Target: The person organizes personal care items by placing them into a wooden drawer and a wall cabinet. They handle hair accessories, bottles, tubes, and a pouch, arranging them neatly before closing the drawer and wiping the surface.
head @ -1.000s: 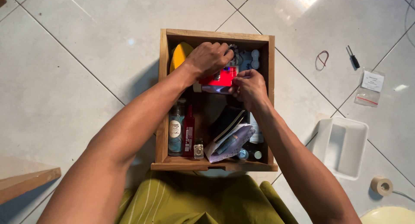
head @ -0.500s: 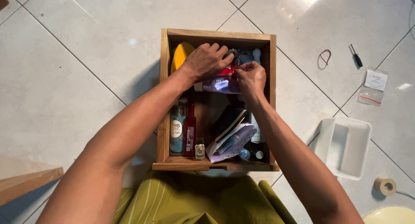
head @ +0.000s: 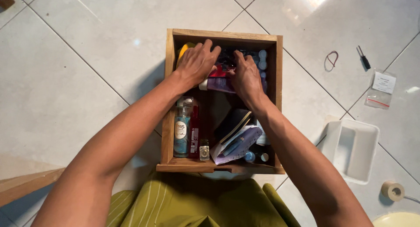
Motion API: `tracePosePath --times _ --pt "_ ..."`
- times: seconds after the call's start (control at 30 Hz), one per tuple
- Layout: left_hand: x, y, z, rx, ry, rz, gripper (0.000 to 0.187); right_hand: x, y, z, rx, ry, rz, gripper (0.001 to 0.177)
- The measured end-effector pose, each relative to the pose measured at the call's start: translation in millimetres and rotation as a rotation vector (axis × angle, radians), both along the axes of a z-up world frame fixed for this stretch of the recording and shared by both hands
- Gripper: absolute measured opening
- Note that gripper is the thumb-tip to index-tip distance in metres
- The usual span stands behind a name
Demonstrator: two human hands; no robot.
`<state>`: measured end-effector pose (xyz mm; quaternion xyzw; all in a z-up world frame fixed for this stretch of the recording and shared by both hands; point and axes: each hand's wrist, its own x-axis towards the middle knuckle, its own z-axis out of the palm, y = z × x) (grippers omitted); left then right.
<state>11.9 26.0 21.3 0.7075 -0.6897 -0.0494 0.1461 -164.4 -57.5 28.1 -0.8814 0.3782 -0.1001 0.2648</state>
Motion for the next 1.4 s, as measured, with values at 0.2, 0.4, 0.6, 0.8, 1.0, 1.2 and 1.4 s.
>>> tracePosePath --times 0.2,0.4,0.6,0.8,1.0,1.2,1.4 --pt "6 2 3 0.076 0.025 -0.008 0.065 2 -2 11 0.021 0.108 0.106 0.068" --pt "7 4 -10 -0.033 0.011 -0.119 0.062 -2 -1 2 -0.128 0.048 0.180 0.057" --pt "11 -4 -27 0.036 0.006 -0.100 0.043 -5 -3 0 -0.205 0.015 0.197 0.052" --pt "14 -9 -26 0.050 0.029 -0.073 0.039 -4 -8 6 -0.199 0.020 0.211 0.053" --pt "14 -9 -19 0.050 0.049 -0.055 0.044 -5 -14 -4 -0.252 0.047 0.232 0.038" --pt "12 -4 -9 0.030 0.076 -0.067 0.048 -7 -13 1 -0.270 0.073 0.258 0.049" --pt "13 38 15 -0.114 0.202 -0.058 0.048 -34 -2 34 -0.241 -0.060 0.202 0.050"
